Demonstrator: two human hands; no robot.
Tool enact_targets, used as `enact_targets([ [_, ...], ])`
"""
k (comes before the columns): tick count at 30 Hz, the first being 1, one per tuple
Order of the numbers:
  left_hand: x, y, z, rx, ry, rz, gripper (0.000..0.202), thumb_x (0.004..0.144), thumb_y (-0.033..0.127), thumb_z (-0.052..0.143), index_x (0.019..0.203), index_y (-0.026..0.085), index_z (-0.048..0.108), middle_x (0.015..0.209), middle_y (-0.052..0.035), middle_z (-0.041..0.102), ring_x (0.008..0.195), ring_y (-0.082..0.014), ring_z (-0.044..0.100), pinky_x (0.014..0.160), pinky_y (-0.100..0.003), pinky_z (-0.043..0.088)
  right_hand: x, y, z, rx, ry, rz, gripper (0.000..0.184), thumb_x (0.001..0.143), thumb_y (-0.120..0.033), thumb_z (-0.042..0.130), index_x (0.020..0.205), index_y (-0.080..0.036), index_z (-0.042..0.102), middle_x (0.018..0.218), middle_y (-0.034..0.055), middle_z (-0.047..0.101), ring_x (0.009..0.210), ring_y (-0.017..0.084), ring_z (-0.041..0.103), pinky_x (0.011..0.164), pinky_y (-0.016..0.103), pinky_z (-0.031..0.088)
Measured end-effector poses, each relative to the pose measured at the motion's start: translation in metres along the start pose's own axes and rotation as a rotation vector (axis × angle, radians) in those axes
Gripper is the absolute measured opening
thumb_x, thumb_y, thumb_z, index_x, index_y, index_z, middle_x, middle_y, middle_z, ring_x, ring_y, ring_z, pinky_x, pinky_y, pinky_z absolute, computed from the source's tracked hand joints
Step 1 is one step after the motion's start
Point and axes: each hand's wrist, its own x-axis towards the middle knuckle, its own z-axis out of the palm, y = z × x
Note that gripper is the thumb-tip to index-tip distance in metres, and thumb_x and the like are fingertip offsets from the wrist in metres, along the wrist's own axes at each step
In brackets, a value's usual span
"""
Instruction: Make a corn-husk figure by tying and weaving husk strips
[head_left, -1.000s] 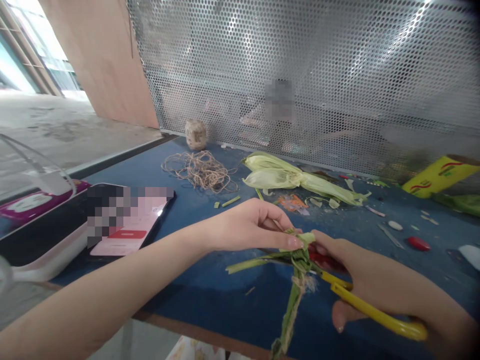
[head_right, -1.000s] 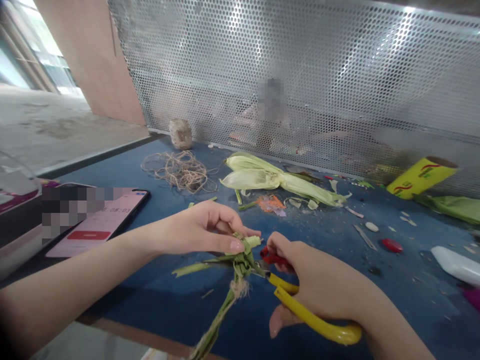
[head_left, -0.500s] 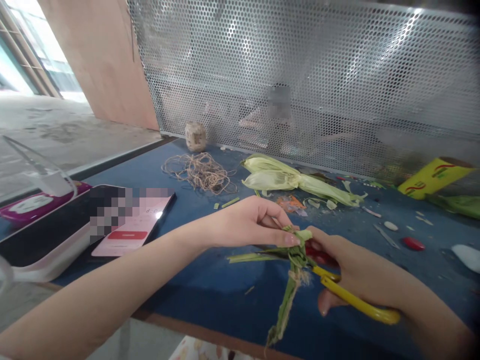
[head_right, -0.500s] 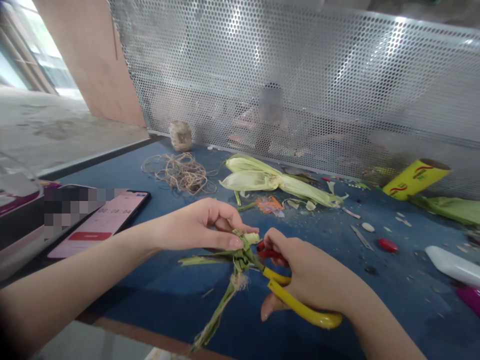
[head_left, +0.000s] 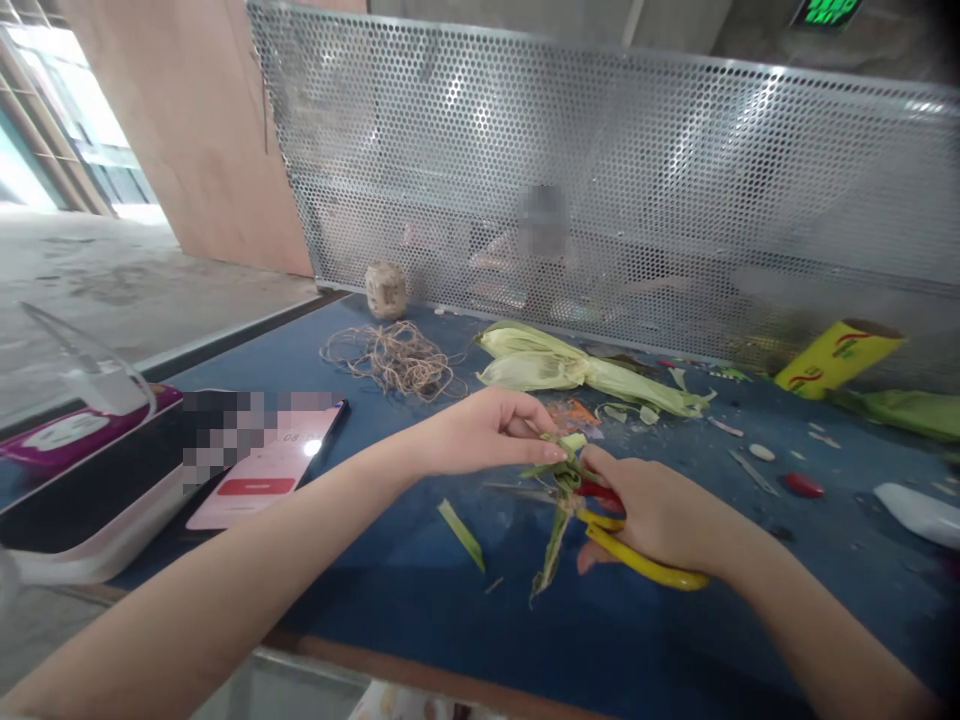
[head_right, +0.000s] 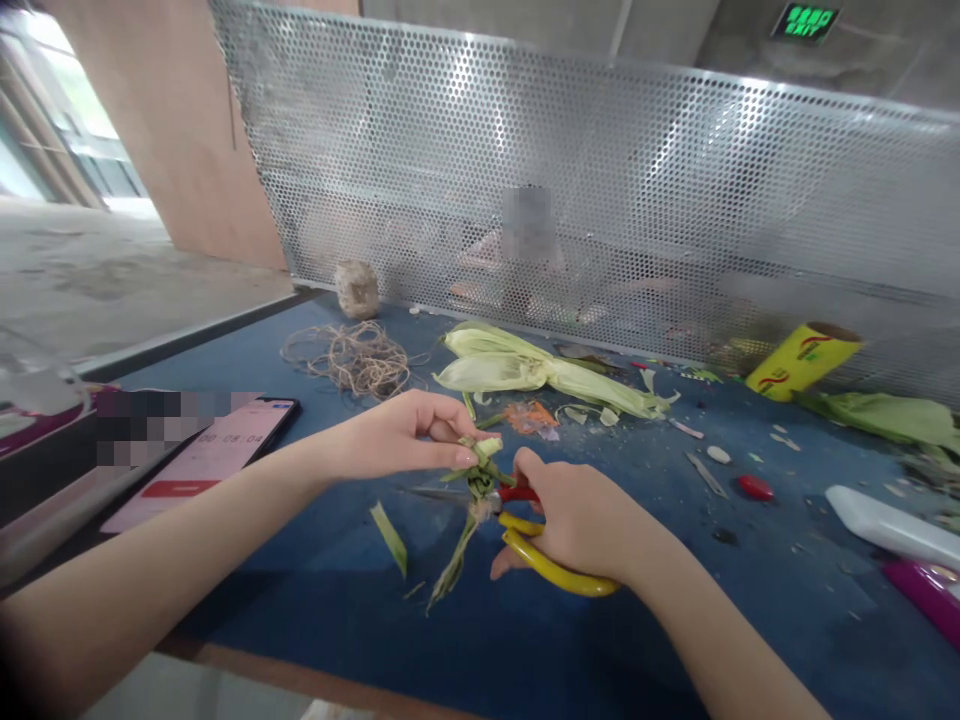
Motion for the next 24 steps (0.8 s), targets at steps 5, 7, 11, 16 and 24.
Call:
enact_targets([
  [5, 0.006, -0.014, -0.01, 0.013, 0.237, -0.052, 0.024, 0.069, 0.037, 0.066, 0.077, 0.014, 0.061, 0.057, 0.0038, 0.059, 0.05, -0.0069, 0.05, 0.048, -0.018, 0.035, 0.006, 0.01, 0.003, -0.018, 0.048, 0.131, 0.052, 0.063, -0.062, 0.058, 0.092, -0.022, 0.043, 0.085, 0.0067, 0.065, 0.075, 0.028, 0.062, 0.057, 0.029, 0.038],
  [7, 0.007, -0.019, -0.016, 0.007, 0.333, -0.069, 0.024, 0.069, 0.036, 0.065, 0.079, 0.015, 0.06, 0.06, 0.0031, 0.06, 0.055, -0.0085, 0.055, 0.052, -0.019, 0.038, 0.008, 0.018, 0.005, -0.004, 0.05, 0.213, 0.051, 0.064, -0.06, 0.058, 0.095, -0.022, 0.044, 0.092, 0.0085, 0.065, 0.08, 0.029, 0.062, 0.058, 0.029, 0.04],
  [11, 0.006, -0.021, -0.02, -0.016, 0.356, -0.092, 0.026, 0.071, 0.037, 0.063, 0.085, 0.016, 0.056, 0.066, 0.001, 0.063, 0.065, -0.013, 0.062, 0.053, -0.02, 0.041, 0.01, 0.04, 0.011, 0.045, 0.032, 0.234, 0.045, 0.069, -0.05, 0.057, 0.102, -0.02, 0.048, 0.102, 0.0114, 0.061, 0.09, 0.027, 0.06, 0.066, 0.03, 0.043],
  [16, 0.003, -0.011, -0.007, -0.032, 0.32, -0.071, 0.027, 0.072, 0.031, 0.062, 0.092, 0.013, 0.056, 0.059, 0.0019, 0.061, 0.054, -0.01, 0.058, 0.048, -0.02, 0.041, 0.0, 0.051, 0.004, 0.005, 0.068, 0.086, 0.039, 0.072, -0.04, 0.058, 0.107, -0.022, 0.055, 0.11, 0.0104, 0.057, 0.104, 0.028, 0.052, 0.087, 0.039, 0.038],
  [24, -0.002, -0.003, 0.012, -0.216, 0.221, 0.023, 0.03, 0.07, 0.033, 0.065, 0.09, 0.013, 0.057, 0.067, 0.0017, 0.061, 0.052, -0.0096, 0.056, 0.049, -0.023, 0.048, 0.007, -0.022, -0.005, 0.766, 0.363, -0.11, 0.047, 0.077, -0.039, 0.059, 0.116, -0.023, 0.04, 0.104, 0.007, 0.058, 0.083, 0.018, 0.061, 0.07, 0.032, 0.051],
])
